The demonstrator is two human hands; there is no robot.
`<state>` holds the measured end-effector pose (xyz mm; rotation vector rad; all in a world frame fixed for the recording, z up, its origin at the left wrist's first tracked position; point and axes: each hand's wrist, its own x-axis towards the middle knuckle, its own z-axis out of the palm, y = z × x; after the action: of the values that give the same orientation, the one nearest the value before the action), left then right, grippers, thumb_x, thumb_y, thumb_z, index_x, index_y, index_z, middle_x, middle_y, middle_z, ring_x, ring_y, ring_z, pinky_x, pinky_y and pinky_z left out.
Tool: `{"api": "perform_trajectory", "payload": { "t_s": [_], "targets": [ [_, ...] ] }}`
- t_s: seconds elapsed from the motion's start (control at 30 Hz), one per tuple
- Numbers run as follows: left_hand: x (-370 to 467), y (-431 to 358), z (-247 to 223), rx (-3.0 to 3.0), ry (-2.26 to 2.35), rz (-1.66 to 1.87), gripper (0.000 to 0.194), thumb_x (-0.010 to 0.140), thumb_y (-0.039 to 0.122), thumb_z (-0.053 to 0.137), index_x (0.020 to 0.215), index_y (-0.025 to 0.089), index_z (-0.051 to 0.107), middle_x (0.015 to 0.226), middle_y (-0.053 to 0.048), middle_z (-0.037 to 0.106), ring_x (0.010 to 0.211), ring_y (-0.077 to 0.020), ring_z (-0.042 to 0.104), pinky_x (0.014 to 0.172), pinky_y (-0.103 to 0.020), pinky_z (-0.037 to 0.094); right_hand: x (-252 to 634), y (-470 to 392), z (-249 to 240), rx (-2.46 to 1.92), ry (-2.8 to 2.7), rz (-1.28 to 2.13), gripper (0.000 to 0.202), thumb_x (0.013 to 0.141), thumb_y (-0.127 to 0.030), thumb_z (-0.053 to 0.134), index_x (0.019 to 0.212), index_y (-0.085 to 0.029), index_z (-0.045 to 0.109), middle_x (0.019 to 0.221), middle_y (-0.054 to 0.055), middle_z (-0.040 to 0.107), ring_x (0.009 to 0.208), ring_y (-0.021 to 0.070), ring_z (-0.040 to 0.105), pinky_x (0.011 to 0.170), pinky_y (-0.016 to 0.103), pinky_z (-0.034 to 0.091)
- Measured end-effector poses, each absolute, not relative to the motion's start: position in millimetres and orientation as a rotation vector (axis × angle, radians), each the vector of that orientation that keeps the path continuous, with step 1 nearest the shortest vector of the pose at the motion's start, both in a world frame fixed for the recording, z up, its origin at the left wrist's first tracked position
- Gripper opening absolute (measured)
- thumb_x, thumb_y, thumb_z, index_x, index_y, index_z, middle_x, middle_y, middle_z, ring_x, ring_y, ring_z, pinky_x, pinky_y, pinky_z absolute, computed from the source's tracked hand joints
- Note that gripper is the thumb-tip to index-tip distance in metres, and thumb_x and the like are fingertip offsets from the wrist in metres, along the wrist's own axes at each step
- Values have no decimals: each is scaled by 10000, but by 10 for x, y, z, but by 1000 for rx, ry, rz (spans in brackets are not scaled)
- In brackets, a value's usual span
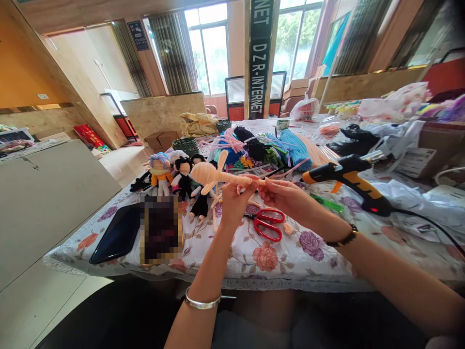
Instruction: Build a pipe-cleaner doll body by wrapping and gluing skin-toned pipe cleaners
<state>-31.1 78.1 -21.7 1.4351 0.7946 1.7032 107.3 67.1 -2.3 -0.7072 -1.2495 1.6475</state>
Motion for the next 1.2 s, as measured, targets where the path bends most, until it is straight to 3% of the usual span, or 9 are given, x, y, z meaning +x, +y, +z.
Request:
{"api": "perform_trajectory", "payload": {
  "t_s": [0.17,0.33,0.83,1.0,1.2],
  "targets": [
    [-294,737,-199,1462,820,1700,144,678,303,709,767,191,701,788,-17,674,785,-145,595,747,-270,459,1083,669,-40,-833,-1529,1199,373,766,-532,567,665,-173,570,648,1,518,583,101,404,547,261,302],
    [-285,676,-158,1523,864,1675,96,684,268,706,746,194,699,800,-25,665,822,-151,593,804,-294,459,1136,698,-44,-927,-1698,872,392,847,-474,460,606,-174,538,613,5,495,585,116,394,564,277,286],
    [-297,690,-166,1582,859,1695,52,669,231,711,685,184,696,749,-25,664,773,-153,603,766,-292,468,1101,691,-18,-862,-1524,1273,388,715,-528,588,588,-173,499,564,-28,421,524,82,317,489,260,219],
    [-292,699,-171,1543,819,1642,56,679,225,696,691,173,678,779,-26,651,796,-152,596,767,-286,462,1113,690,6,-848,-1443,1379,329,697,-442,634,555,-170,515,550,-27,446,521,76,336,487,245,239],
    [-286,726,-171,1411,739,1607,242,651,263,730,766,184,532,696,38,591,675,-99,544,681,-234,423,1131,723,22,-814,-1265,1642,267,628,-398,697,641,-143,619,614,5,543,548,72,428,491,218,298]
  ]
}}
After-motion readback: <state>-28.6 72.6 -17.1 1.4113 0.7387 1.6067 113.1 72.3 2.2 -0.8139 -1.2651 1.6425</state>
